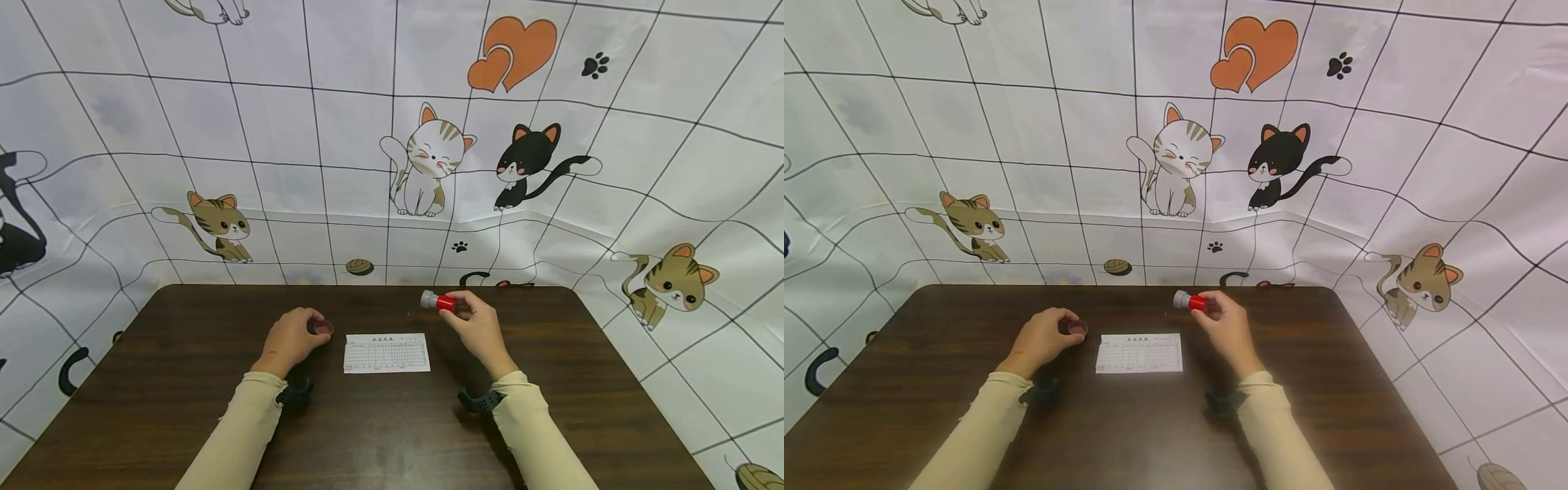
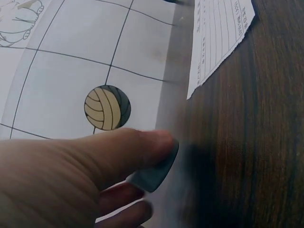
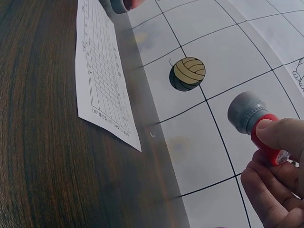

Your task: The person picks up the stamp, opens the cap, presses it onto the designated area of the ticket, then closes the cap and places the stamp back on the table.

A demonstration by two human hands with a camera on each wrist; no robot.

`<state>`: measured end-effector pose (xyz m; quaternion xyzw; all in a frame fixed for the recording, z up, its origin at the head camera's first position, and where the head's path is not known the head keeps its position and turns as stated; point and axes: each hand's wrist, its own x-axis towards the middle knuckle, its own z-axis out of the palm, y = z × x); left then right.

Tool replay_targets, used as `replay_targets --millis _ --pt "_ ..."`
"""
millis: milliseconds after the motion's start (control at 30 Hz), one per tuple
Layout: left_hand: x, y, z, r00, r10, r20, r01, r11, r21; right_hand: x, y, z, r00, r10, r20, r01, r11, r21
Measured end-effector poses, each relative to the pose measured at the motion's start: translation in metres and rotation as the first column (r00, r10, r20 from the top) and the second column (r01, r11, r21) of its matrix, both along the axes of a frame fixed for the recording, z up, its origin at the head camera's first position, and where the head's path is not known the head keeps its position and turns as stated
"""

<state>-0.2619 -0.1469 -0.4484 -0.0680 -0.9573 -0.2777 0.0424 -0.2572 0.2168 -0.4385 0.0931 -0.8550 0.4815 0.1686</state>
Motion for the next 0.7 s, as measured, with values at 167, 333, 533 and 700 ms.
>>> replay_targets --millis 167,333,533,700 --pt "-0.0003 -0.0018 -0.0016 1.0 -0.008 0.006 0.008 1.0 0.013 -0.0009 -0.0002 -0.0008 1.0 0.001 0.005 -0.001 1.0 0.004" --pt "-0.0026 -0.0031 -0.0031 1.0 -0.006 0.005 0.006 1.0 0.008 -0.0019 -0.0002 -0.0006 1.0 0.002 -0.002 -0.002 1.0 0.005" --pt "-0.0029 -0.0039 -0.0055 1.0 -0.005 0.029 0.005 1.0 0.012 -0.0012 -0.0005 -0.001 1.0 -0.002 0.014 0.002 1.0 0.013" --pt "-0.0022 -0.0041 -0.0078 0.999 -0.007 0.046 0.005 0.999 0.036 -0.0005 -0.0006 -0.0028 1.0 0.001 0.021 -0.001 1.0 0.012"
